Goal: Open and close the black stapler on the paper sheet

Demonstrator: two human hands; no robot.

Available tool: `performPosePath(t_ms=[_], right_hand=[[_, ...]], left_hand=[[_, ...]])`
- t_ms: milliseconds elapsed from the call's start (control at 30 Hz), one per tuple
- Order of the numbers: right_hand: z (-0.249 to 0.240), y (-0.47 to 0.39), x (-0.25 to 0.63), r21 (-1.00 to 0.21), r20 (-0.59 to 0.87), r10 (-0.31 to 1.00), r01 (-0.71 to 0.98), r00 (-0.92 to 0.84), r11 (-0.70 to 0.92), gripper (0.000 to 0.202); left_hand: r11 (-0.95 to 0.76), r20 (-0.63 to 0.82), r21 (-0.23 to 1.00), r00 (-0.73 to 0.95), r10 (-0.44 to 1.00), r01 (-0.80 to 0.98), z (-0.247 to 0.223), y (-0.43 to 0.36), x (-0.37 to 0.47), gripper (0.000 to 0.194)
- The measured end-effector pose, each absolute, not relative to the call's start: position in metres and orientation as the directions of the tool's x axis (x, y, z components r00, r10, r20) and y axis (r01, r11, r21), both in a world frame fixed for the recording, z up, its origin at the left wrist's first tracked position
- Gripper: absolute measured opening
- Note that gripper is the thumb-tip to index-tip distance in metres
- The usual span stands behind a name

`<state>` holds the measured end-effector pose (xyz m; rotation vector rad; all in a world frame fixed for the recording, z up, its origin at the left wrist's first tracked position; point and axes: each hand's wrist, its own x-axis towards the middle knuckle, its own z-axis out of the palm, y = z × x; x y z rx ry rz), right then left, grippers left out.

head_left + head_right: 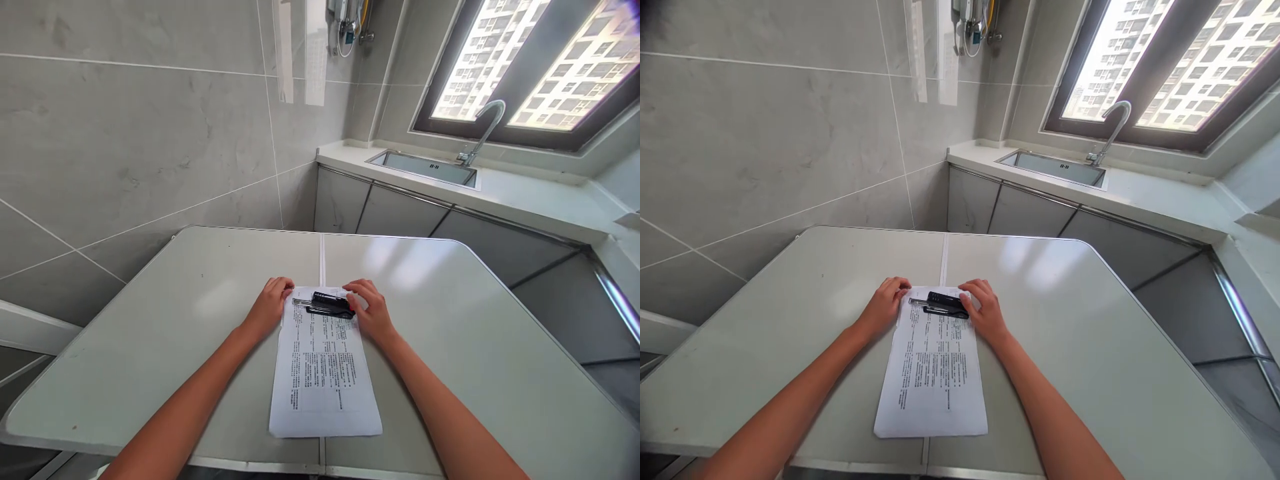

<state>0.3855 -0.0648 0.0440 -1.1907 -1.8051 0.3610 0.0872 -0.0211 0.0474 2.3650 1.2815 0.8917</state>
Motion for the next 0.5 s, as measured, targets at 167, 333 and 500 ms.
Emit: performPosePath(t_ms=[167, 333, 500], right_hand=[[0.042, -0.079, 0.353, -0.593, 0.434, 0.844, 0.605, -0.316, 0.531, 0.039], [0.039, -0.077, 0.354, -0.590, 0.414, 0.846, 0.610, -0.335, 0.530, 0.035], [0.038, -0.076, 0.354, -0.600, 0.431, 0.838, 0.588, -0.334, 0.543, 0.033]], left_hand=[[-0.676, 0.391, 0.304, 0.559, 0.731, 0.672, 0.040, -0.036, 0.100, 0.019], [-0.702, 0.401, 0.191, 0.598, 0.693, 0.686, 0.039, -0.038, 0.104, 0.021], [-0.731, 0.382, 0.138, 0.646, 0.661, 0.668, 0.043, -0.042, 0.107, 0.022]])
